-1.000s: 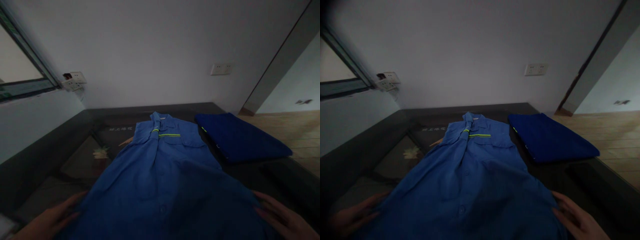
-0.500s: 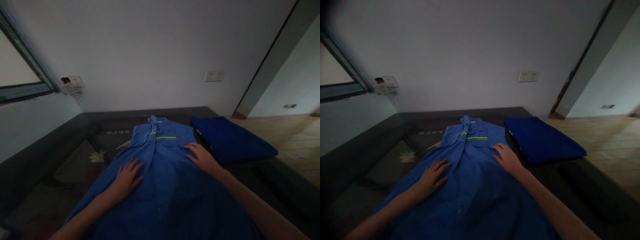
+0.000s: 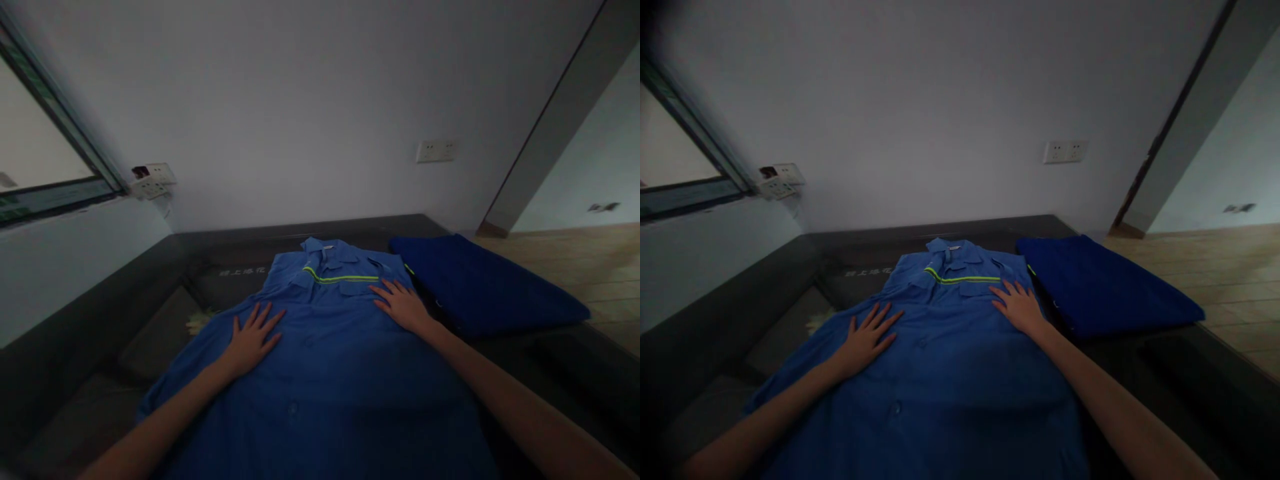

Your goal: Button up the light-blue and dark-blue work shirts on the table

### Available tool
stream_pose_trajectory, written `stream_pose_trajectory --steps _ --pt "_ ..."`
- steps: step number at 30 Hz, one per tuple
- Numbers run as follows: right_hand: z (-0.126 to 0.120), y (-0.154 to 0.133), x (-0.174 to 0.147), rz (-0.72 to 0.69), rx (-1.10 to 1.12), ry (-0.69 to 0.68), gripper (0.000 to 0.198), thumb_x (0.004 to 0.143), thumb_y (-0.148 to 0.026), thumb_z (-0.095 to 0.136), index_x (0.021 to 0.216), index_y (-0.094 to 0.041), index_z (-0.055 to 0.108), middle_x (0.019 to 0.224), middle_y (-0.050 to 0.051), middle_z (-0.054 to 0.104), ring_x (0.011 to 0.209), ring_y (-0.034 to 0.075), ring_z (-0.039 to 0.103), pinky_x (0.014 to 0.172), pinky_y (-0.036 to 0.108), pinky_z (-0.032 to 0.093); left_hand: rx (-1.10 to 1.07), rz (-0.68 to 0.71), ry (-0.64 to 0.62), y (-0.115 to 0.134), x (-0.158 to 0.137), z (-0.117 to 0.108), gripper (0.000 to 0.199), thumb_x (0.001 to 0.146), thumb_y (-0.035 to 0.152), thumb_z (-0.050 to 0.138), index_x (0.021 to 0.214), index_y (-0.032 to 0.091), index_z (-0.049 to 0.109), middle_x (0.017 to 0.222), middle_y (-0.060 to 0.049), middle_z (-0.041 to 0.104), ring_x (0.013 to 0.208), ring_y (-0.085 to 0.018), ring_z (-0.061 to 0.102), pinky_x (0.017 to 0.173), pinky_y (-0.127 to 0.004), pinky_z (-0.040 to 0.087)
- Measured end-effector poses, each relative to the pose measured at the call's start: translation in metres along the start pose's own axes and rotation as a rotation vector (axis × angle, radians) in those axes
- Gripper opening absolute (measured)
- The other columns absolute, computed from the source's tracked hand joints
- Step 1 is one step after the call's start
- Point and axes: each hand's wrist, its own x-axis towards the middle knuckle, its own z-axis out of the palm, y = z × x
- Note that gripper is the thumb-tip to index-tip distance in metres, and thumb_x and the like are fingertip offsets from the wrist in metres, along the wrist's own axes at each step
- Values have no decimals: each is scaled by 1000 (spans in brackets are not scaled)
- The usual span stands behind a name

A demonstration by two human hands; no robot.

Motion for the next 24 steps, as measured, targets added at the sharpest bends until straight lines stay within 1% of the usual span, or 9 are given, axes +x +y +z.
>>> stream_pose_trajectory --steps 2,5,8,13,15,18,21,22,24 --pt "-2 -5 -5 27 -37 15 47 96 -50 33 140 -36 41 145 10 42 129 36 40 95 52 40 -10 65 -24 -13 13 -5 54 95 55 25 146 40 19 157 -3 13 143 -35 9 103 -73 10" --pt "-6 -13 -14 49 -96 56 44 97 -44 33 136 -30 48 137 12 50 118 35 48 88 49 44 -15 131 -49 -26 30 -11 54 95 55 25 146 40 19 157 -3 14 144 -34 10 105 -71 9" --pt "-10 -18 -22 59 -143 95 41 97 -39 33 131 -27 53 132 12 53 109 34 50 81 47 46 -6 171 -50 -34 43 -14 54 95 55 24 146 39 20 157 -3 16 144 -33 11 106 -69 8" --pt "-18 -18 -18 69 -111 90 37 97 -36 33 124 -23 55 127 15 54 110 34 48 82 46 44 12 206 -49 -45 56 -15 55 95 53 25 147 35 24 157 -3 18 144 -30 13 109 -65 8" --pt "-20 -15 -14 65 -95 80 34 97 -34 36 121 -20 56 120 16 58 108 32 51 84 43 44 18 217 -53 -51 63 -17 55 95 51 25 147 33 24 157 -4 18 144 -29 14 110 -63 10" --pt "-23 -10 -11 51 -65 59 29 96 -29 39 118 -19 56 110 14 63 104 28 55 83 36 45 49 208 -60 -58 73 -23 53 96 45 25 146 31 27 156 -5 20 143 -29 17 110 -62 11" --pt "-25 -7 -17 47 -16 29 27 95 -27 41 118 -21 55 104 10 67 99 25 61 78 32 46 84 163 -43 -55 80 -32 49 95 35 29 144 30 34 154 -4 27 141 -30 22 110 -62 13" --pt "-25 -7 -20 51 2 18 26 95 -27 43 117 -22 55 102 9 68 96 24 63 76 31 46 90 138 -28 -51 81 -34 49 94 32 32 142 30 38 153 -5 30 140 -30 25 110 -62 14" --pt "-27 -7 -27 63 42 -3 25 94 -29 46 115 -24 56 100 7 70 90 23 66 73 31 47 90 82 12 -36 79 -39 47 91 25 35 137 25 46 146 -9 42 134 -31 36 110 -60 18"
